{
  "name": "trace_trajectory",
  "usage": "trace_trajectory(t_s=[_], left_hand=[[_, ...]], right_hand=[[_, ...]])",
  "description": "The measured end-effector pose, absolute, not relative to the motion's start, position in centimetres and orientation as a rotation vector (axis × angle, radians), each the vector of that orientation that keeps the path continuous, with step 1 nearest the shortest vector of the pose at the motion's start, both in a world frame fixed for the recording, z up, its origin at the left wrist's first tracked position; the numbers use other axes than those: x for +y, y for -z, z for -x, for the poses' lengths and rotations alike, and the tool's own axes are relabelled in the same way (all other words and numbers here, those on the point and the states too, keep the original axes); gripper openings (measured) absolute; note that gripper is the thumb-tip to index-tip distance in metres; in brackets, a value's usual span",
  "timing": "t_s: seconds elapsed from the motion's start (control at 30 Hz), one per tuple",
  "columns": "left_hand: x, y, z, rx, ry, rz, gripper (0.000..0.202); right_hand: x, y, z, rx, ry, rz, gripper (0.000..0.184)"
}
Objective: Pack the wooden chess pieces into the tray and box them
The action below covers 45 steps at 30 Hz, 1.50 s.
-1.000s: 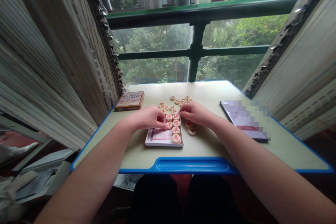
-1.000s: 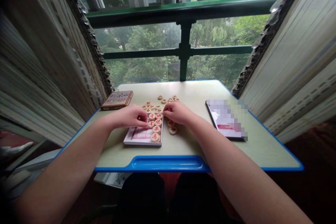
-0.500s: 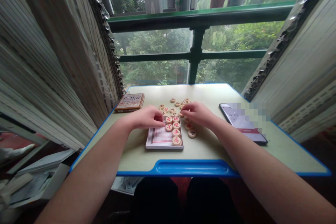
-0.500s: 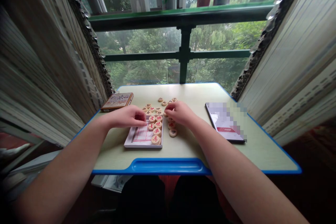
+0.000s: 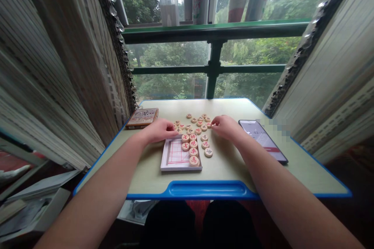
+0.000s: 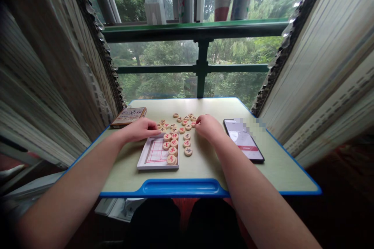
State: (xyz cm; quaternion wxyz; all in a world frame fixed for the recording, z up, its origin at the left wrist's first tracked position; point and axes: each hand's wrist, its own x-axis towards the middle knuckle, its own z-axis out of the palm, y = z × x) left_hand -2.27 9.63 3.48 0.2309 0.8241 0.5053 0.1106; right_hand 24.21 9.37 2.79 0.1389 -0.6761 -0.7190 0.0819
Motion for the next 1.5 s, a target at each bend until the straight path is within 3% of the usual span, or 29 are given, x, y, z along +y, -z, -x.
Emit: trace_trajectory(t_s=[0.2, 0.5, 0.83, 1.07, 1.5], left_hand=[[9.4, -3.3, 1.8, 1.307, -0.368, -2.287, 0.042], [9.7, -2.5, 1.5, 1.259, -0.449, -2.265, 0.033], [9.8, -2.5, 1.2, 1.472, -0.785, -2.399, 0.035], [10.2, -2.1, 1.5, 1.474, -0.868, -2.469, 0.037], [9.9, -2.1, 1.5, 1.468, -0.842, -2.585, 0.038]], right_hand=[[9.2, -2.6, -24.2, -2.066, -0.187, 1.907, 0.031], [9.1, -2.4, -23.8, -2.198, -0.084, 1.81, 0.023], [9.6, -2.5, -24.7, -2.016, -0.219, 2.029, 0.031], [9.3, -2.6, -23.8, -2.063, -0.251, 1.961, 0.039], [9.6, -1.6, -23.4, -2.202, -0.076, 1.782, 0.028]])
